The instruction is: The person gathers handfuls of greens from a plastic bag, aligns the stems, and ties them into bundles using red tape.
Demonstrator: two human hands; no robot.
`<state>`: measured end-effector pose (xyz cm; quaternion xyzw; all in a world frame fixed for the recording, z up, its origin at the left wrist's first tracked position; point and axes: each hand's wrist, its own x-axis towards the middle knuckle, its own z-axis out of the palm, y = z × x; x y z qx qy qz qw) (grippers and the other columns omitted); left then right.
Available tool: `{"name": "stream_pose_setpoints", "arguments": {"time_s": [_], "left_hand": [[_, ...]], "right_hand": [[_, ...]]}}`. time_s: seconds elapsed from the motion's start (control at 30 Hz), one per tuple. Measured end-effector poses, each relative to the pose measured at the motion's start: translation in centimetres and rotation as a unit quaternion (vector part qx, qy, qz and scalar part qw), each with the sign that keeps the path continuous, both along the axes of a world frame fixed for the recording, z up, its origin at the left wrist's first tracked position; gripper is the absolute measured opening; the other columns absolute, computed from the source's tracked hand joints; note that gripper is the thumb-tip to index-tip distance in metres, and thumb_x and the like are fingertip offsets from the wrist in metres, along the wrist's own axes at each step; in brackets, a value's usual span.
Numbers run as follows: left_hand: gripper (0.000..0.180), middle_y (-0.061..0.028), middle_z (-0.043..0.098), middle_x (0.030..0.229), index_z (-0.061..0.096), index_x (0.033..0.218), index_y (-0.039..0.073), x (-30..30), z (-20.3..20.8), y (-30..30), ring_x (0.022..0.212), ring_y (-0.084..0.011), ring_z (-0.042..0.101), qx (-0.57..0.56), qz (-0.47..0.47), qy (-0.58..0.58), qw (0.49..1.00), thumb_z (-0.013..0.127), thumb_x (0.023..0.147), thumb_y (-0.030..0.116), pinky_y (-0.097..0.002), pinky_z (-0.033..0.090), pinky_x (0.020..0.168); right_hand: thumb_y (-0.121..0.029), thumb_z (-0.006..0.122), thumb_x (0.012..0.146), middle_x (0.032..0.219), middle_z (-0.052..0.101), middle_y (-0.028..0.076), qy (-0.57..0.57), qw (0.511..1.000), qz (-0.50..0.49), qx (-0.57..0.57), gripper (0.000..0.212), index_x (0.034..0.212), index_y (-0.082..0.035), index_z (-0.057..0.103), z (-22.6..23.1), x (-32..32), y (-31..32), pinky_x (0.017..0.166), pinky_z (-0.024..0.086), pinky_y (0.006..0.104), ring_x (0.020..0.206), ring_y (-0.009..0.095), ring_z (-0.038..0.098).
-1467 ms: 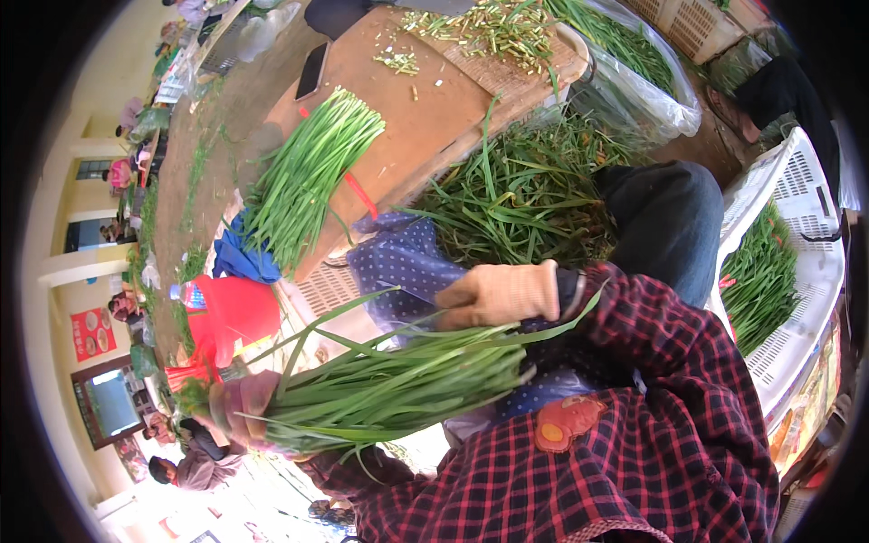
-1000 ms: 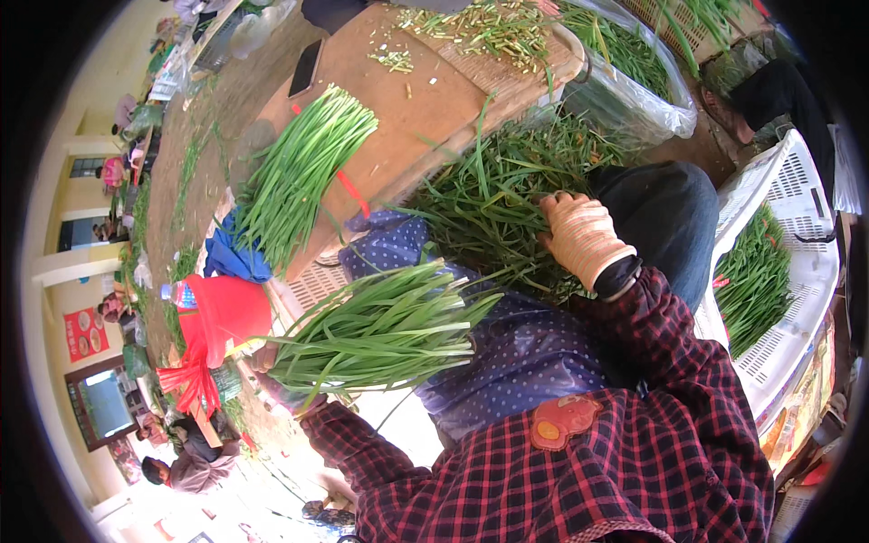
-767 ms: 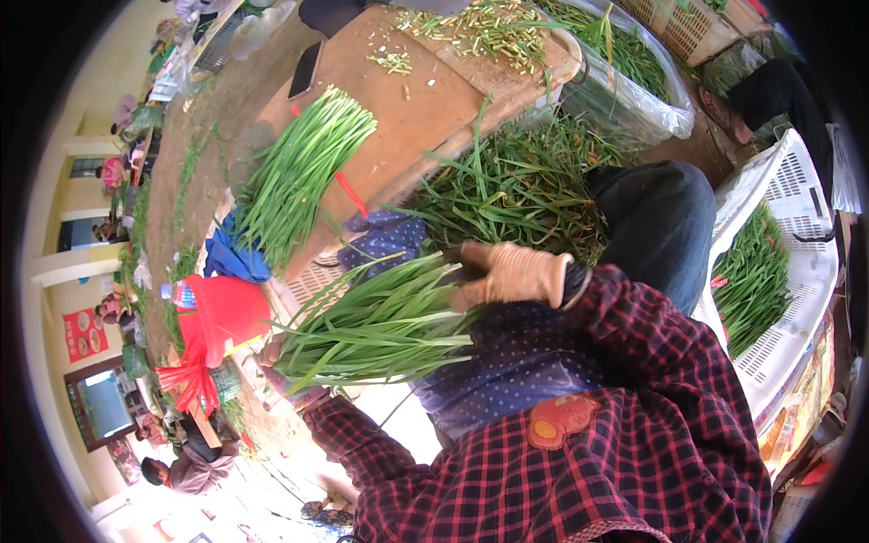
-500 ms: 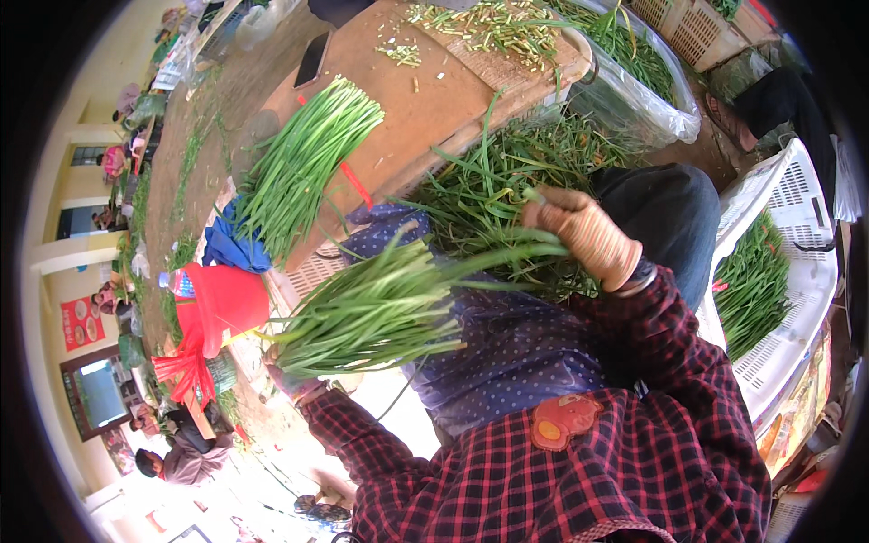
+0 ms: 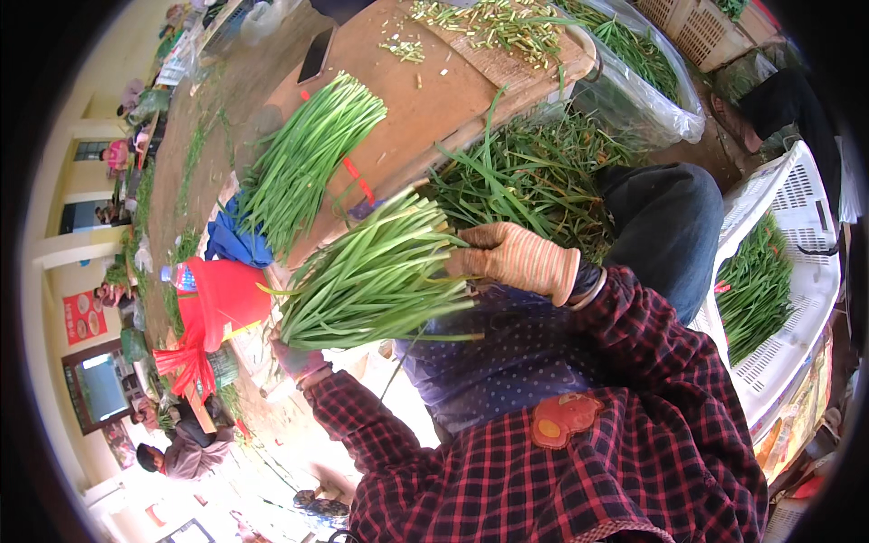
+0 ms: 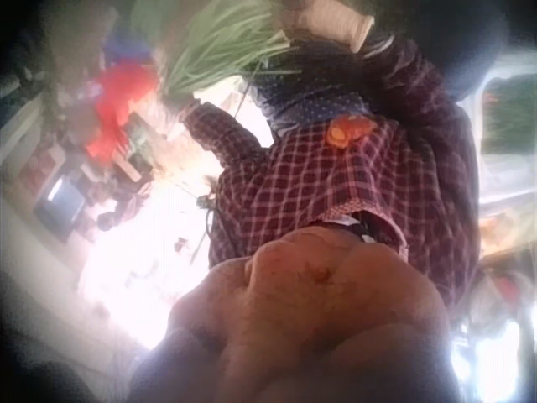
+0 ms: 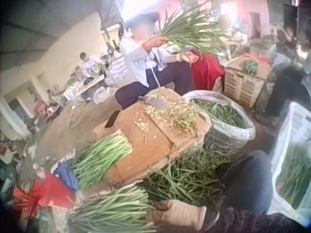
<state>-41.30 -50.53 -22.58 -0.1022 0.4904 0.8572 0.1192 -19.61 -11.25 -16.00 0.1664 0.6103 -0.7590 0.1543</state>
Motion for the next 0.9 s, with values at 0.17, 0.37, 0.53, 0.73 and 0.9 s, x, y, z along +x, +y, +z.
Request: {"name": "stream_pose_setpoints", "arguments": {"time_s": [0.17, 0.37, 0.53, 0.73, 0.9], "left_hand": [[0.026, -0.0184, 0.063, 0.116, 0.061, 0.103, 0.004, -0.5, -3.8, 1.5, 0.102, -0.0338, 0.062, -0.038, 0.075, -0.038, 0.996, 0.057, 0.085, 0.022, -0.0501, 0.050, 0.092], [0.025, -0.0176, 0.064, 0.115, 0.064, 0.099, 0.001, -4.6, -13.9, -8.9, 0.108, -0.0330, 0.059, -0.124, 0.017, 0.061, 0.990, 0.048, 0.091, 0.019, -0.0494, 0.048, 0.094], [0.028, -0.0120, 0.065, 0.117, 0.066, 0.106, 0.006, -4.2, -14.5, -5.6, 0.111, -0.0273, 0.059, -0.313, -0.107, 0.107, 0.938, 0.050, 0.091, 0.024, -0.0440, 0.044, 0.099], [0.037, -0.0038, 0.069, 0.110, 0.067, 0.115, 0.013, 1.4, -7.5, 1.0, 0.104, -0.0217, 0.064, -0.822, -0.184, 0.286, 0.458, 0.063, 0.084, 0.033, -0.0377, 0.048, 0.090], [0.034, -0.0085, 0.068, 0.113, 0.064, 0.118, 0.008, 2.1, -6.8, 2.5, 0.103, -0.0230, 0.064, -0.793, -0.238, 0.299, 0.475, 0.062, 0.090, 0.027, -0.0357, 0.048, 0.091]], "right_hand": [[-0.020, 0.057, 0.093, 0.111, 0.061, 0.014, 0.140, 0.980, 0.022, 0.141, 0.028, 0.116, -0.005, 0.063, -0.7, 2.2, 3.3, 0.074, 0.055, 0.0294, 0.083, 0.018, 0.064], [-0.010, 0.064, 0.087, 0.079, 0.056, 0.006, 0.197, 0.946, -0.217, -0.139, 0.011, 0.084, -0.001, 0.059, 0.4, 6.1, 6.0, 0.064, 0.050, 0.0285, 0.069, 0.015, 0.057], [-0.035, 0.070, 0.083, 0.087, 0.062, 0.011, -0.006, 0.890, -0.103, 0.444, 0.041, 0.103, 0.000, 0.061, -2.8, 6.3, 6.3, 0.080, 0.049, 0.0365, 0.082, 0.025, 0.060], [-0.046, 0.078, 0.069, 0.120, 0.061, 0.023, 0.015, 0.952, -0.018, 0.305, 0.077, 0.125, 0.001, 0.055, -2.1, 1.6, -0.9, 0.095, 0.046, 0.0402, 0.112, 0.036, 0.058], [-0.024, 0.070, 0.085, 0.090, 0.071, 0.013, -0.008, 0.994, -0.111, 0.010, 0.046, 0.119, 0.004, 0.059, -2.1, 0.7, -2.3, 0.074, 0.053, 0.0309, 0.081, 0.018, 0.065]]}}
